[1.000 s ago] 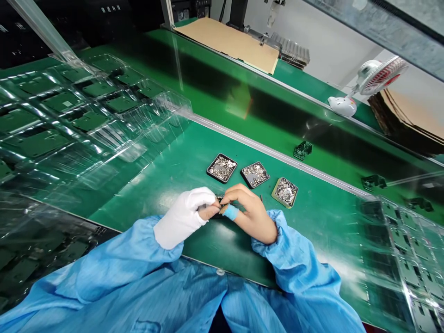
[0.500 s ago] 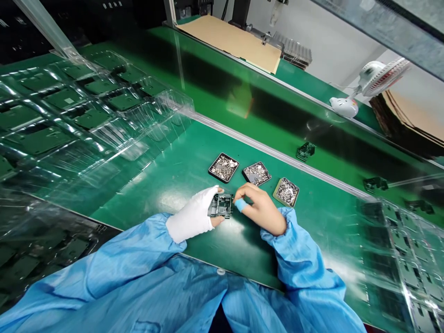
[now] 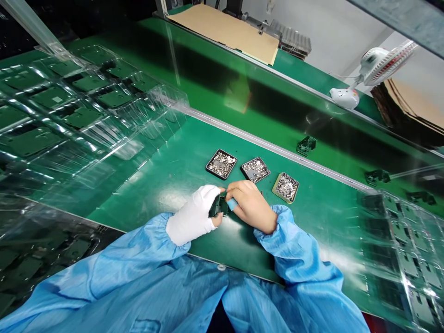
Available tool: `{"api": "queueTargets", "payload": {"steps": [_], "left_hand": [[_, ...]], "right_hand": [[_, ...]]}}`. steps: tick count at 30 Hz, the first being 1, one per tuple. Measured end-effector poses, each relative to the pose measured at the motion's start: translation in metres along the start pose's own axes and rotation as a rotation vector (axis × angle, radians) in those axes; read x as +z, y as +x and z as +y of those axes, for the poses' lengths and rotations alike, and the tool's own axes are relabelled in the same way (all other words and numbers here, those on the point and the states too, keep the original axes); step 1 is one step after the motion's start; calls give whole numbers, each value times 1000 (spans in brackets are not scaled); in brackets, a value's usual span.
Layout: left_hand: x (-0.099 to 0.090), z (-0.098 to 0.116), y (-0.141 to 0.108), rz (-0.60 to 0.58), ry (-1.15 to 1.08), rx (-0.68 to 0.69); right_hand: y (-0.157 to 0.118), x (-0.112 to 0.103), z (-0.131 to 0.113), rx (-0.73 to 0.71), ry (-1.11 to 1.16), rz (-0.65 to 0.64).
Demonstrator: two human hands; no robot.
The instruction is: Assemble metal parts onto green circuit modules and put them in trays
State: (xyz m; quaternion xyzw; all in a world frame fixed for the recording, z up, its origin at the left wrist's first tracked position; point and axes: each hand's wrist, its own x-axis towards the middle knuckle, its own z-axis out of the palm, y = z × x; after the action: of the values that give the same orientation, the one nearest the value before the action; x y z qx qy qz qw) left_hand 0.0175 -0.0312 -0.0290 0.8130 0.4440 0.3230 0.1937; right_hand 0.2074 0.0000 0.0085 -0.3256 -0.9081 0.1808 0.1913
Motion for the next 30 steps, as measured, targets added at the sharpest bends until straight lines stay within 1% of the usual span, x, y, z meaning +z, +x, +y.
{"api": "queueTargets", "payload": {"steps": [3,7,9,11,14,17,21,24,26,28,30], "left_hand": [[0,0,-1,11,43,36],[-3,1,-3,12,20,-4],[-8,1,-2,-28,-26,-33],[-14,2,1,-80,-33,-62],[-20,4,9,-164,74,-88],[-22,6,16,-205,204,-82],[-19,11,20,-182,300,-63],[-19,11,21,-180,306,-58],[-21,8,20,-159,235,-75],[-24,4,18,-104,132,-123],[-27,0,14,-73,48,-160]], "right_hand": [[0,3,0,13,1,4],[-1,8,-3,133,75,34],[-2,9,-6,207,84,41],[-3,10,-10,252,62,35],[-3,11,-14,235,-8,-6],[-3,14,-17,200,-81,-42],[-1,17,-20,178,-123,-51],[1,16,-21,195,-137,-59],[1,13,-20,254,-118,-44],[0,9,-15,360,-82,-23],[-4,5,-8,464,-43,-30]]}}
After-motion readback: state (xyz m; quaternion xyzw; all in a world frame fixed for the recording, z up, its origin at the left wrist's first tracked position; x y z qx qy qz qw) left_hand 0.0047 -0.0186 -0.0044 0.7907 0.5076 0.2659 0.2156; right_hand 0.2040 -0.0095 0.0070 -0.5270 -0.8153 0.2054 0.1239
